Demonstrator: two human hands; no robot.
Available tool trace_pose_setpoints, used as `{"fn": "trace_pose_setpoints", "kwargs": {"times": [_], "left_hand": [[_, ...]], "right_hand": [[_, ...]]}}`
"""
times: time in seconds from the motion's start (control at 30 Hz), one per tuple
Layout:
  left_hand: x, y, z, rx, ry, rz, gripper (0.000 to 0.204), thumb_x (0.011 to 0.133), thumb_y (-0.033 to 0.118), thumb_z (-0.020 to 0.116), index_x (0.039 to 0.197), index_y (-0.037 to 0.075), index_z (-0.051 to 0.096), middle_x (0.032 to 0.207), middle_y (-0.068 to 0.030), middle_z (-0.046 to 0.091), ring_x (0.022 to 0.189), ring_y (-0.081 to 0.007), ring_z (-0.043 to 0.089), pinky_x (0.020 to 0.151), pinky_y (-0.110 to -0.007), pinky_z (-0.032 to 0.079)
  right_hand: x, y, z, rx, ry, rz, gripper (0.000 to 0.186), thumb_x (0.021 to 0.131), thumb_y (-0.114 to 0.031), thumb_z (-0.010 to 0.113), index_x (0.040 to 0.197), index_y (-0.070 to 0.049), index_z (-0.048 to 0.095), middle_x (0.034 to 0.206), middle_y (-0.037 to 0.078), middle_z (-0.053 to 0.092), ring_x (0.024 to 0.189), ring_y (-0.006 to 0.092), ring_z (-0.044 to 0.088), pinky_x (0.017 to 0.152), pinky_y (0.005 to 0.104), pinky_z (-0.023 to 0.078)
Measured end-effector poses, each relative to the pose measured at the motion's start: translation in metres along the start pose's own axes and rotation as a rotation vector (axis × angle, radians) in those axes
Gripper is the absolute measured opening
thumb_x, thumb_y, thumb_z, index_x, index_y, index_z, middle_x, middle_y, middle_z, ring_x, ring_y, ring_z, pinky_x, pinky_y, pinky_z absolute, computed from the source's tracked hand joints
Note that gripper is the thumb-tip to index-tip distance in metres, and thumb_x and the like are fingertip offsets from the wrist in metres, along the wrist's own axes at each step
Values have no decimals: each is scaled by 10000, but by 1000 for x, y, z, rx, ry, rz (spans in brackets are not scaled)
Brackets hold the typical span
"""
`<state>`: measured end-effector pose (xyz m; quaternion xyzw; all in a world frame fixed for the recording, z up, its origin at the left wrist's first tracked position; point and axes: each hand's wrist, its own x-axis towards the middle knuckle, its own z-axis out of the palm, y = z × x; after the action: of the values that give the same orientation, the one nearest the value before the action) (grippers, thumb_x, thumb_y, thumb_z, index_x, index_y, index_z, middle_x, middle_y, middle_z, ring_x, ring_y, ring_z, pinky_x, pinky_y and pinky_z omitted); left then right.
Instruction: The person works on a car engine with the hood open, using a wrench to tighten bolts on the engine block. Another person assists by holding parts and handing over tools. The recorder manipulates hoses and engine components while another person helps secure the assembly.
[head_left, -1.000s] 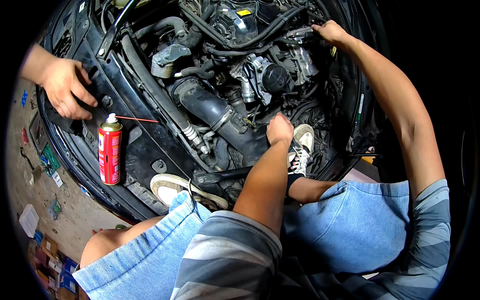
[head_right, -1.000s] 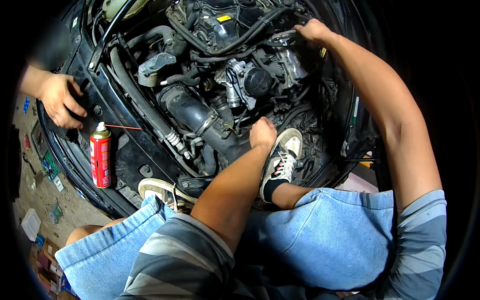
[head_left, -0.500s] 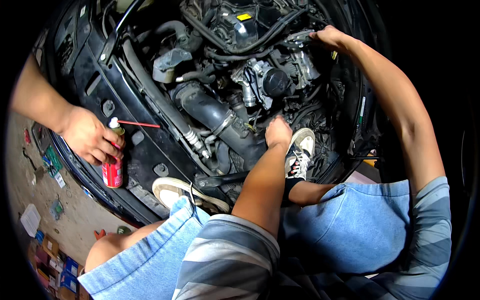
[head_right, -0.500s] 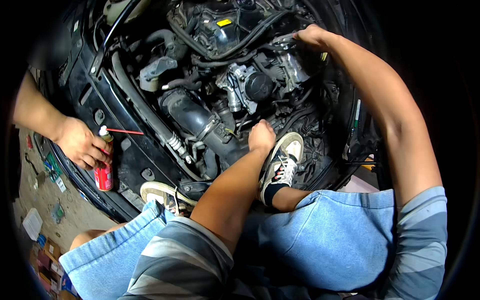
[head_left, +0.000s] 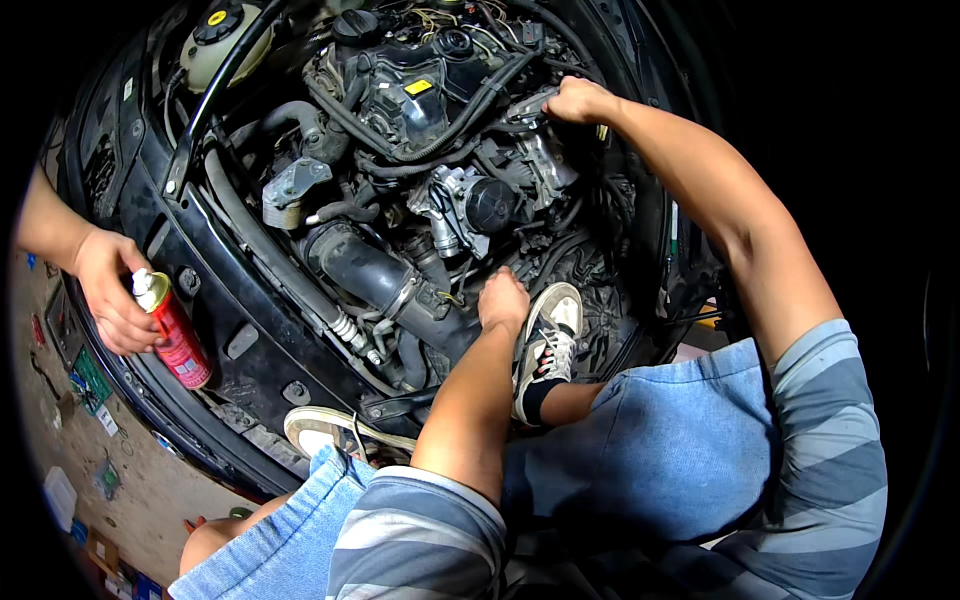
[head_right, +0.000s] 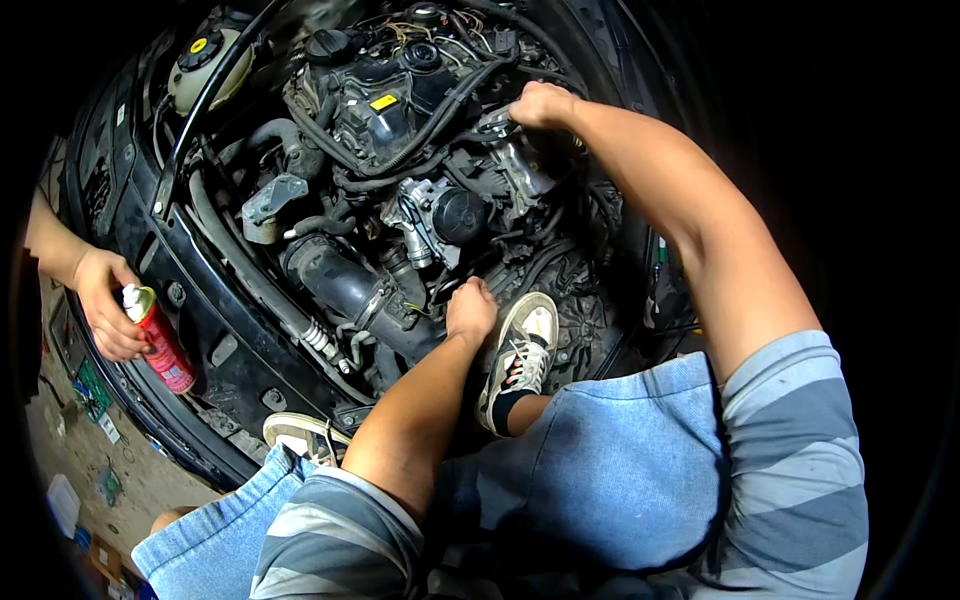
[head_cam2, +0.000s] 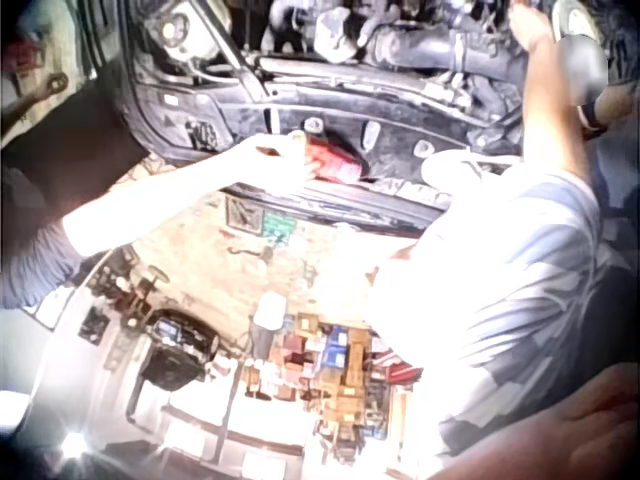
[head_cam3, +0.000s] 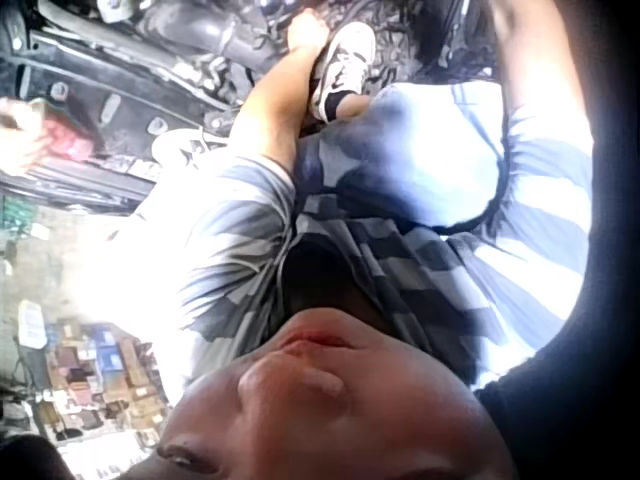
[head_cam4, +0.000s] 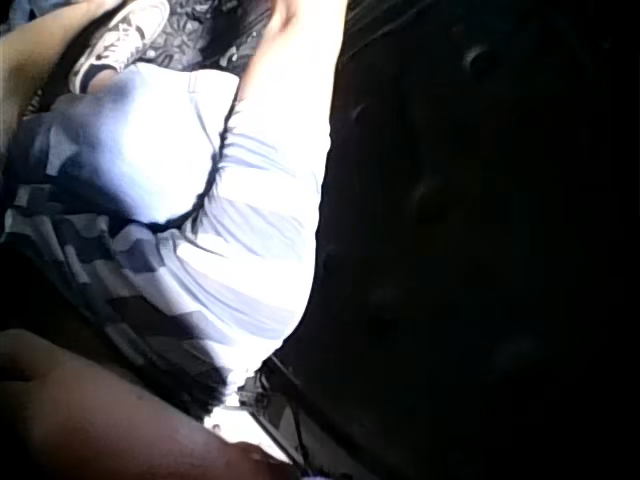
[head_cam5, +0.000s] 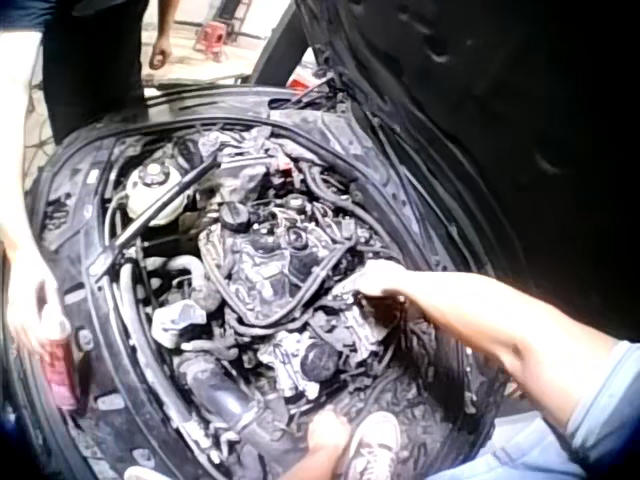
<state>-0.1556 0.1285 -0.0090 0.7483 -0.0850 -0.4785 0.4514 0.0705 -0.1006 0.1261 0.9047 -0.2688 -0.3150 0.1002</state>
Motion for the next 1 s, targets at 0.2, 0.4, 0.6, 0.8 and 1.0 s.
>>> {"fn": "trace_pose_setpoints", "kwargs": {"times": [0.2,0.4,0.6,0.8,1.0], "left_hand": [[0,-6,-2,10,7,23,245,903,197,505,1050,37,617,1066,-226,657,1023,-401,617,899,-473,486],[-6,3,-14,162,-14,248,217,915,181,489,1048,50,599,1066,-210,644,987,-399,628,872,-466,506],[-17,48,-52,-163,368,527,168,886,102,532,1019,68,629,986,-154,645,924,-363,621,829,-437,497],[-11,-7,-203,286,1404,174,333,844,135,587,1173,81,574,1186,-124,579,1178,-315,481,1001,-464,332],[-17,-96,-222,671,1231,-95,640,936,370,553,1443,42,339,1518,-163,275,1445,-334,175,1159,-564,130]], "right_hand": [[8,0,-2,-159,-13,-275,265,860,-294,636,864,-30,640,756,97,638,694,255,624,614,402,493],[-4,-30,-6,-770,123,-748,166,781,-131,564,808,-35,698,911,160,707,826,281,700,687,414,550],[50,9,-1,290,-459,164,282,842,-202,513,849,28,677,772,149,658,656,307,647,619,456,524],[16,-3,-2,-814,251,-898,174,812,-164,573,811,-96,733,897,118,725,879,285,703,748,389,554],[50,-14,0,-127,-298,-105,306,878,-307,517,729,-74,649,607,81,596,523,209,583,498,356,476]]}}
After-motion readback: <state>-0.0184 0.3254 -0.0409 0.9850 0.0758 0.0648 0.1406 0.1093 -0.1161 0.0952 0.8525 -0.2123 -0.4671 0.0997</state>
